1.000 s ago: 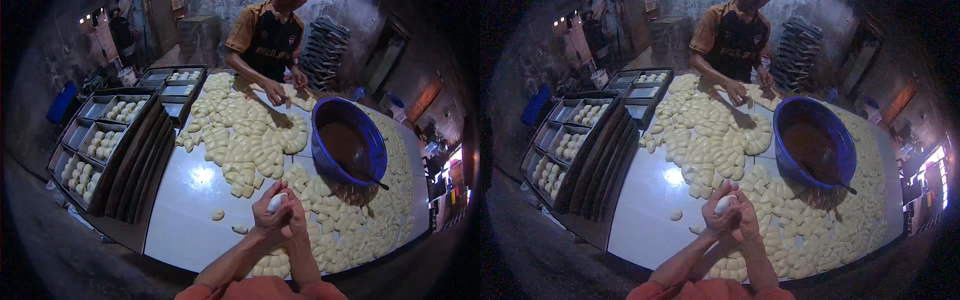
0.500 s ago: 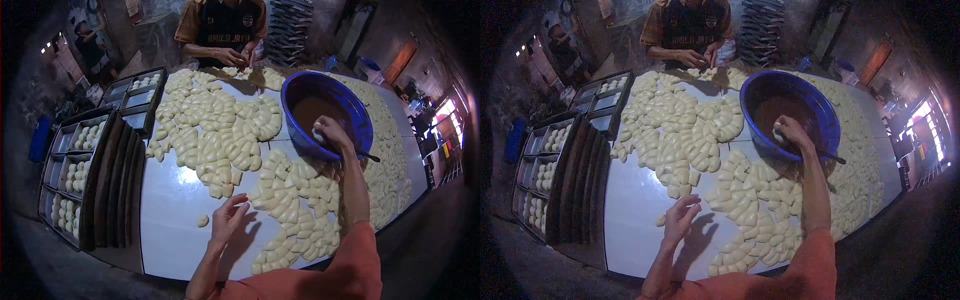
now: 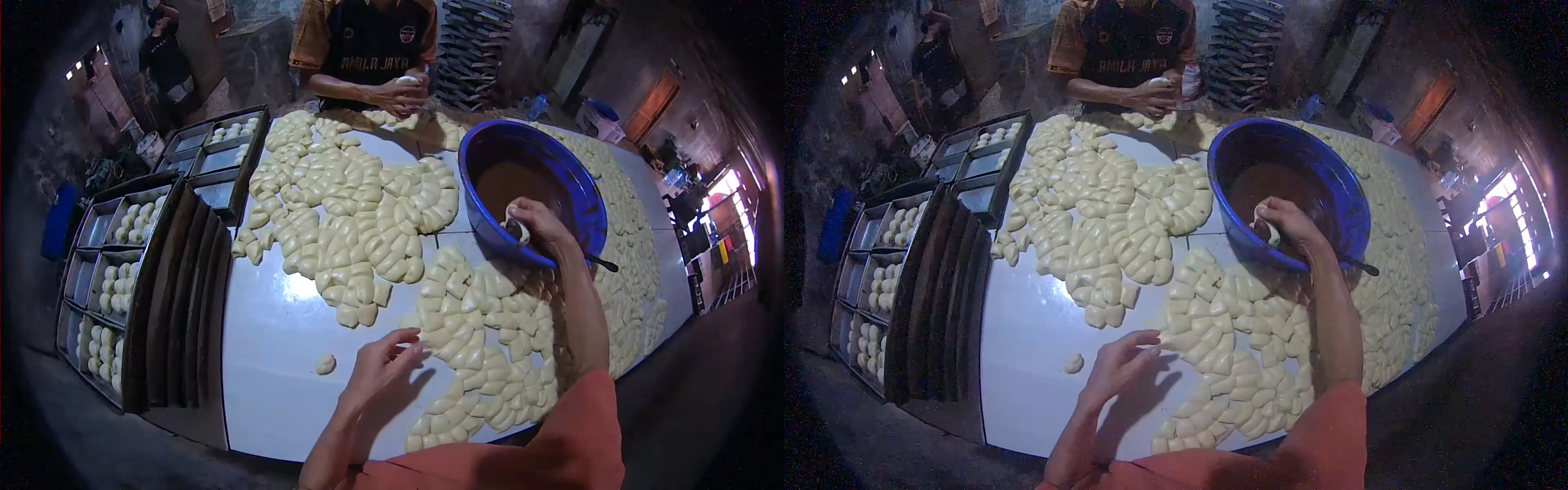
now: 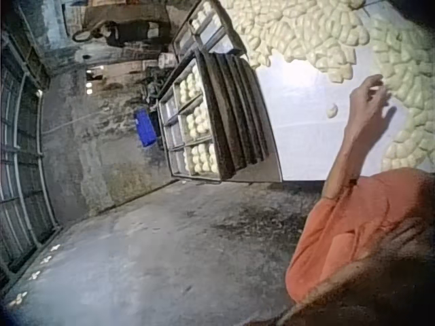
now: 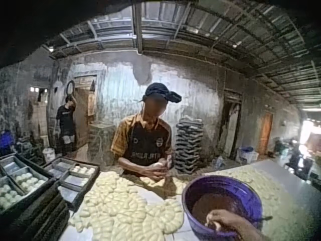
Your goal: The person fills pieces of dough with chocolate filling from a bowl, shapes and seals them into buns by hand, and places the filled buns into baking pans.
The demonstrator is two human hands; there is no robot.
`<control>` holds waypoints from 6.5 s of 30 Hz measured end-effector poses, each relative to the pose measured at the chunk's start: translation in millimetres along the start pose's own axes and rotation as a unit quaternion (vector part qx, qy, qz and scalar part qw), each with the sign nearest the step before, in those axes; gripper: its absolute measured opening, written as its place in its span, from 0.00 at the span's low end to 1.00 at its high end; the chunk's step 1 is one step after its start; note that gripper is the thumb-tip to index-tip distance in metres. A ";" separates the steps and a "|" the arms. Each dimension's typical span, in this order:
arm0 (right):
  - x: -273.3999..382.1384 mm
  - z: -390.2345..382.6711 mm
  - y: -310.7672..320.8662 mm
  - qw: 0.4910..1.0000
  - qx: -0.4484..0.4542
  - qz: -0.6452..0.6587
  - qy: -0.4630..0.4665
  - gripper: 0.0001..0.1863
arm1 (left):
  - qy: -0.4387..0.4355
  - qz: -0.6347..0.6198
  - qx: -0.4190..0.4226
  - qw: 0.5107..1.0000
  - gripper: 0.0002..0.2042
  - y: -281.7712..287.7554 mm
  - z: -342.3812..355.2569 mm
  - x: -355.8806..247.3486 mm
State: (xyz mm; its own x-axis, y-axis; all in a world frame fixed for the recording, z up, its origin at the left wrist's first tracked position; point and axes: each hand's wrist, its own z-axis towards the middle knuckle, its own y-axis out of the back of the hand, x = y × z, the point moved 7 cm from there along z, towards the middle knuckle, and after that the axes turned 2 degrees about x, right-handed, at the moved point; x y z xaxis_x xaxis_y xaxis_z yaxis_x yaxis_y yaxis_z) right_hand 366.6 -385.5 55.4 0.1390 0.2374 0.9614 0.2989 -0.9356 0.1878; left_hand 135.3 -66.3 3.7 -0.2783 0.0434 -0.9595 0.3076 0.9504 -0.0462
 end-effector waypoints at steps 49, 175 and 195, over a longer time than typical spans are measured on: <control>-14.7 -108.0 -274.1 0.948 -0.154 0.049 0.275 0.14 | -0.112 -0.152 -0.124 0.974 0.14 61.0 14.9 -12.1; -2.8 -64.5 -198.4 0.920 0.062 0.385 0.042 0.10 | -0.056 -0.365 -0.040 0.929 0.21 -26.7 62.0 -16.4; -23.6 -92.6 -283.6 0.987 -0.009 0.133 0.084 0.12 | -0.024 -0.201 -0.160 0.966 0.18 71.0 19.9 2.9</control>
State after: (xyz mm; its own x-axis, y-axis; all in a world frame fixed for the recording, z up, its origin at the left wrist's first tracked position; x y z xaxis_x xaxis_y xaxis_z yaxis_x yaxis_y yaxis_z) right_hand 191.2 -150.0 -1.9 0.0513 -0.0629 0.9967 0.2550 -0.9641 -0.0740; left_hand 174.5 -4.9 -7.9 -0.2724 -0.3562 -0.8938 -0.1167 0.9343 -0.3367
